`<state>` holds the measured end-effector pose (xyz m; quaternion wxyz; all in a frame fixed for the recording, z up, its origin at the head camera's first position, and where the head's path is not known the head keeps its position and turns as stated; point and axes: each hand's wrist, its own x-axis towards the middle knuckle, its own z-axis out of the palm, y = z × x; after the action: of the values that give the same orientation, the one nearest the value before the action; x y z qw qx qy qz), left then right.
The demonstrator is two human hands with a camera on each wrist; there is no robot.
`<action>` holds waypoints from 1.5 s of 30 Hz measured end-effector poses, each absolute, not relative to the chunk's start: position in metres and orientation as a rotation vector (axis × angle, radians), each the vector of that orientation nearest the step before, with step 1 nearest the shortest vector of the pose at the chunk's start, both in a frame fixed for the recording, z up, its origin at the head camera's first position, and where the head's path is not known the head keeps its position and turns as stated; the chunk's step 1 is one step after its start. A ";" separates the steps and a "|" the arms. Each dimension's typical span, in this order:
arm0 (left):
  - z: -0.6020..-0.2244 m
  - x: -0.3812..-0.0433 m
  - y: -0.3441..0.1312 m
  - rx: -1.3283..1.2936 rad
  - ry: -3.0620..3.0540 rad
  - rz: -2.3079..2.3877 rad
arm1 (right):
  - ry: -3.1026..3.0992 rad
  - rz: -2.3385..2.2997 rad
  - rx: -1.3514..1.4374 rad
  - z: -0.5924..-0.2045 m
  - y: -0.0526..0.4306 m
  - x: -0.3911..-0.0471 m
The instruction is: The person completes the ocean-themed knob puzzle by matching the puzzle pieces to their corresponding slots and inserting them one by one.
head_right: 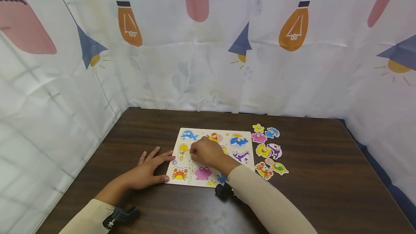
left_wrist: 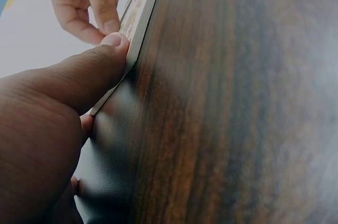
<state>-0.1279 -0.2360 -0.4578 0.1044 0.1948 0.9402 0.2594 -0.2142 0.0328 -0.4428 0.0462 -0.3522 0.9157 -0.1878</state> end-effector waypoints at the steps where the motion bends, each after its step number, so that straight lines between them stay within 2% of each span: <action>1: -0.458 -0.128 -0.236 0.575 2.771 0.762 | 2.792 -0.575 -1.071 -0.443 0.036 -0.213; 23: -0.462 -0.129 -0.237 0.568 2.762 0.772 | 2.845 -0.572 -0.890 -0.431 0.104 -0.191; 30: -0.460 -0.129 -0.236 0.569 2.760 0.778 | 2.875 -0.582 -0.763 -0.433 0.131 -0.188; 45: -0.461 -0.129 -0.238 0.589 2.762 0.787 | 2.939 -0.611 -0.690 -0.435 0.187 -0.186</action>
<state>-0.1292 -0.2378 -0.4606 0.1048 0.1997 0.9370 0.2668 -0.1862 0.1873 -0.4354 0.0307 -0.2240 0.9537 -0.1982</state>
